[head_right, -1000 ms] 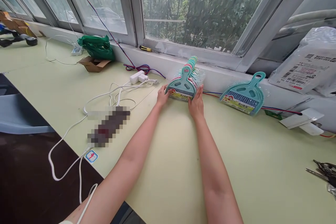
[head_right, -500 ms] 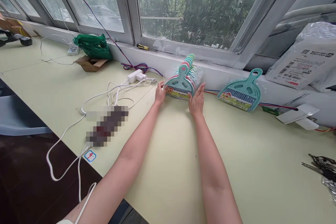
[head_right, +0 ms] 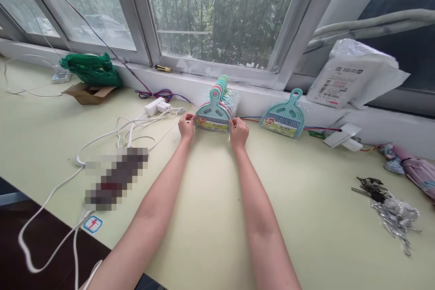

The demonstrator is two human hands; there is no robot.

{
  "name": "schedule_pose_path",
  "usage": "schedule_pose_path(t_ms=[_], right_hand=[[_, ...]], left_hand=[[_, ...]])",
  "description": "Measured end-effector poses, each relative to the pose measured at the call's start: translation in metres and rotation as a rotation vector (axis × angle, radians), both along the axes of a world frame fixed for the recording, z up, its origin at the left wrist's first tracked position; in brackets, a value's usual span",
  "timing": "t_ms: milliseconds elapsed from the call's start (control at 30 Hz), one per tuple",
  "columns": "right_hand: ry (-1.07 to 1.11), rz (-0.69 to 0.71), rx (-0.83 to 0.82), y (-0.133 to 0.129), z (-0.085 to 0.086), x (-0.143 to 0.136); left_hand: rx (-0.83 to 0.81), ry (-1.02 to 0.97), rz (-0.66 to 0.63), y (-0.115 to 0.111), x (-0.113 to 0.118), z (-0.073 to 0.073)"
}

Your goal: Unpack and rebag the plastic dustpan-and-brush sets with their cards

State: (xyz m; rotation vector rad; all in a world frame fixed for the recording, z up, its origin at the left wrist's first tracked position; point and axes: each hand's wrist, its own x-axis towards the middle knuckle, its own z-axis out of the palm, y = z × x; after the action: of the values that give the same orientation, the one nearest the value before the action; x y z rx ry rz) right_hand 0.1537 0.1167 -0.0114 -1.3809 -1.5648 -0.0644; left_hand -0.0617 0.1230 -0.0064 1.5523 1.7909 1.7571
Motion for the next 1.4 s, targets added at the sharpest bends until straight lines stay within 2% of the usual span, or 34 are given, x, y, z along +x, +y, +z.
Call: schedule_pose_path(t_ms=[100,567,700,800,900,967,1033,1133,1200,1300,1400], right_hand=[[-0.019,0.002,0.005,-0.001,0.001,0.0],[-0.062,-0.07,-0.045,-0.001,0.001,-0.002],[-0.011,-0.088,-0.05,-0.002,0.002,-0.004],[0.088,-0.184,0.025,-0.002,0.003,0.001],[0.223,-0.445,0.08,0.002,0.003,0.026],[0.332,-0.663,0.068,0.005,0.002,0.057],[0.404,-0.815,0.039,0.007,-0.001,0.097],[0.406,-0.867,0.004,0.009,-0.005,0.158],[0.417,-0.831,-0.111,0.012,-0.007,0.187],[0.426,-0.757,-0.298,0.018,-0.009,0.206],[0.406,-0.729,-0.353,0.026,-0.009,0.208]], left_hand=[[0.009,0.005,0.03,0.0,0.0,0.001],[0.075,-0.146,-0.058,0.003,0.003,-0.001],[0.102,-0.13,-0.029,0.005,0.002,-0.002],[0.129,-0.135,0.009,0.005,0.001,-0.001],[0.134,-0.152,-0.028,0.005,0.0,0.0],[0.106,-0.157,-0.107,0.006,0.0,0.0],[0.069,-0.158,-0.177,0.007,0.0,0.0],[0.045,-0.159,-0.194,0.01,0.0,0.001],[0.048,-0.154,-0.178,0.011,-0.001,0.001],[0.048,-0.142,-0.158,0.011,-0.001,0.001],[0.041,-0.136,-0.145,0.011,-0.001,0.001]])
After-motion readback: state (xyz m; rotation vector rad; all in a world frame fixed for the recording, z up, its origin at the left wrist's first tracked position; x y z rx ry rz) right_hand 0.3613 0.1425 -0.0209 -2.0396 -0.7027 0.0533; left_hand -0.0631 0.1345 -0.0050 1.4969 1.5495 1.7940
